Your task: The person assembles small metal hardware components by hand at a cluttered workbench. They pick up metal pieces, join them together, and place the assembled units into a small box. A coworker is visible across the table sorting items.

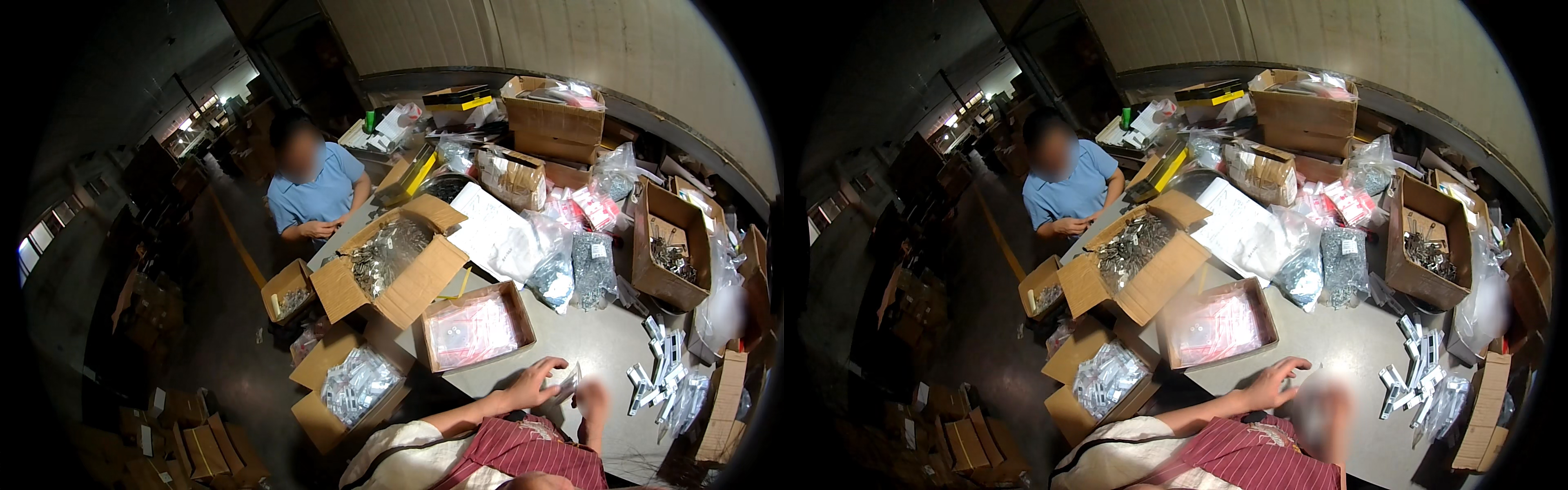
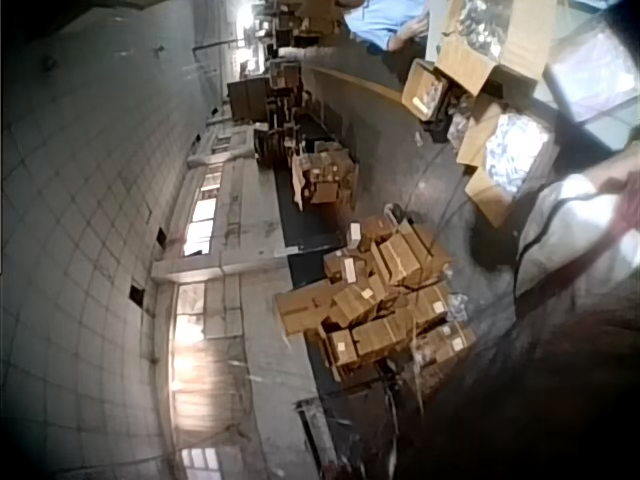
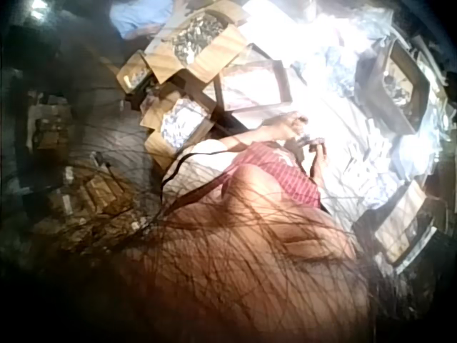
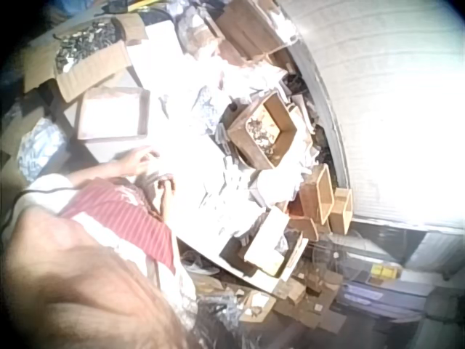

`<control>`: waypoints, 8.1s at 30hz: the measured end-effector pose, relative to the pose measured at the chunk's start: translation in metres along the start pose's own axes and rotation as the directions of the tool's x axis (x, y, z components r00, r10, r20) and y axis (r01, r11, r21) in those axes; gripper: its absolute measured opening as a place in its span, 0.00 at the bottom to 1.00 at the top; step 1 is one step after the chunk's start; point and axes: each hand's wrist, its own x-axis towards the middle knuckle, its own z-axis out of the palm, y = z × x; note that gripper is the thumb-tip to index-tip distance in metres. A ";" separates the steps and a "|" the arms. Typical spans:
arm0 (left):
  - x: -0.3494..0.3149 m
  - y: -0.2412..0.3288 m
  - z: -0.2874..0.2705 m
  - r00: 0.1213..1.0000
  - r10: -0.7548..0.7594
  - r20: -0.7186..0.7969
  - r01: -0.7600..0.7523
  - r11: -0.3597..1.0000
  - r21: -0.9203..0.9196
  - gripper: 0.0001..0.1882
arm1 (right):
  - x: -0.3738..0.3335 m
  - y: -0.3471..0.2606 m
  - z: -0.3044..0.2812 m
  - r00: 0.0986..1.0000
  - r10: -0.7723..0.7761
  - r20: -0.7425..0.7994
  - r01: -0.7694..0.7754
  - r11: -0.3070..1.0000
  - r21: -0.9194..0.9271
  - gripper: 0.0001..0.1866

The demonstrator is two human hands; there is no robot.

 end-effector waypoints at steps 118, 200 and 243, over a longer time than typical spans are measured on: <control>-0.213 -0.052 -0.130 0.522 -0.757 -0.393 0.281 0.587 -0.759 0.11 | 0.004 0.036 0.044 0.797 -0.021 0.604 0.205 0.950 -0.237 0.14; 0.022 0.062 -0.051 0.967 0.256 -0.009 -0.218 0.841 0.495 0.15 | 0.001 -0.119 0.048 0.670 -0.505 0.545 0.735 0.555 -0.389 0.23; 0.021 -0.049 0.024 0.993 0.092 0.073 -0.108 0.959 0.264 0.14 | 0.213 0.014 0.024 0.735 -0.402 0.546 0.634 0.121 -0.764 0.41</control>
